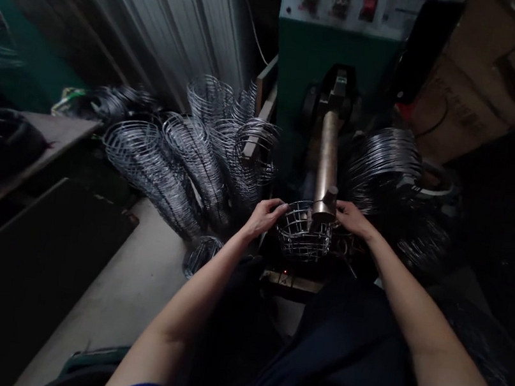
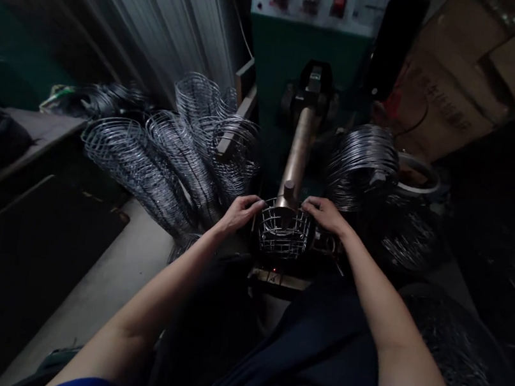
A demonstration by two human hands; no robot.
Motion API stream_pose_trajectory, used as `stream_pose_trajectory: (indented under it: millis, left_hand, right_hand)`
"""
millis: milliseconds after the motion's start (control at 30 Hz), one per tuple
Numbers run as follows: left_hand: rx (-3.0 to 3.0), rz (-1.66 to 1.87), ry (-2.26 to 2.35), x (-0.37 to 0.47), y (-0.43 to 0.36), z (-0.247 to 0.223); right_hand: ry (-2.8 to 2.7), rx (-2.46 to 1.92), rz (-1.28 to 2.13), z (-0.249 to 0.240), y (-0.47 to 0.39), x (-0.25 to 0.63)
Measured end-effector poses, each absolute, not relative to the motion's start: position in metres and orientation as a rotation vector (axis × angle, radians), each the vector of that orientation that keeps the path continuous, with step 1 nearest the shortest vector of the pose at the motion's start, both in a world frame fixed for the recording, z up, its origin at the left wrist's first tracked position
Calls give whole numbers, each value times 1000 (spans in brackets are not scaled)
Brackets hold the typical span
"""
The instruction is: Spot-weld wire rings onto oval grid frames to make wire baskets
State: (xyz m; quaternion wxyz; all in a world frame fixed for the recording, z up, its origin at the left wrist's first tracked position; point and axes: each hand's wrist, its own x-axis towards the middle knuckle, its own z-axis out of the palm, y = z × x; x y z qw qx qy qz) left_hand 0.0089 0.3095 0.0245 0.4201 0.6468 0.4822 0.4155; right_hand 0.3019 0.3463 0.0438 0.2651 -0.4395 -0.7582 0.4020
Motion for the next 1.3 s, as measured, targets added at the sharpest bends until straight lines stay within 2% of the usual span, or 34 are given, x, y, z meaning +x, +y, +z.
stream_pose_trajectory:
  millis: [167, 400, 733, 867, 1000, 1133, 1300]
  left_hand:
    - [1518, 1008, 1191, 9, 322, 30]
    - [1553, 1013, 1287, 12, 300, 41]
    - [1633, 1044, 1510, 24, 333, 37]
    - [1653, 1148, 1544, 14, 288, 42]
    - [1614, 1574, 1800, 33, 196, 14]
    - [1725, 1526, 1675, 97, 157, -24]
    - [1514, 1392, 1864, 148, 190, -41]
  right_hand:
    - [-2079, -1165, 1054, 44, 350, 307]
    - [-2113, -1294, 734, 56, 334, 296]
    - [-2003, -1329, 803, 51, 361, 300]
    - [-1981, -1300, 882, 42, 344, 324]
    - [-1831, -1220, 1157, 31, 314, 350]
    - [-1651, -1219, 1291, 31, 295, 351]
    - [-1597, -1260, 1265, 41, 285, 347]
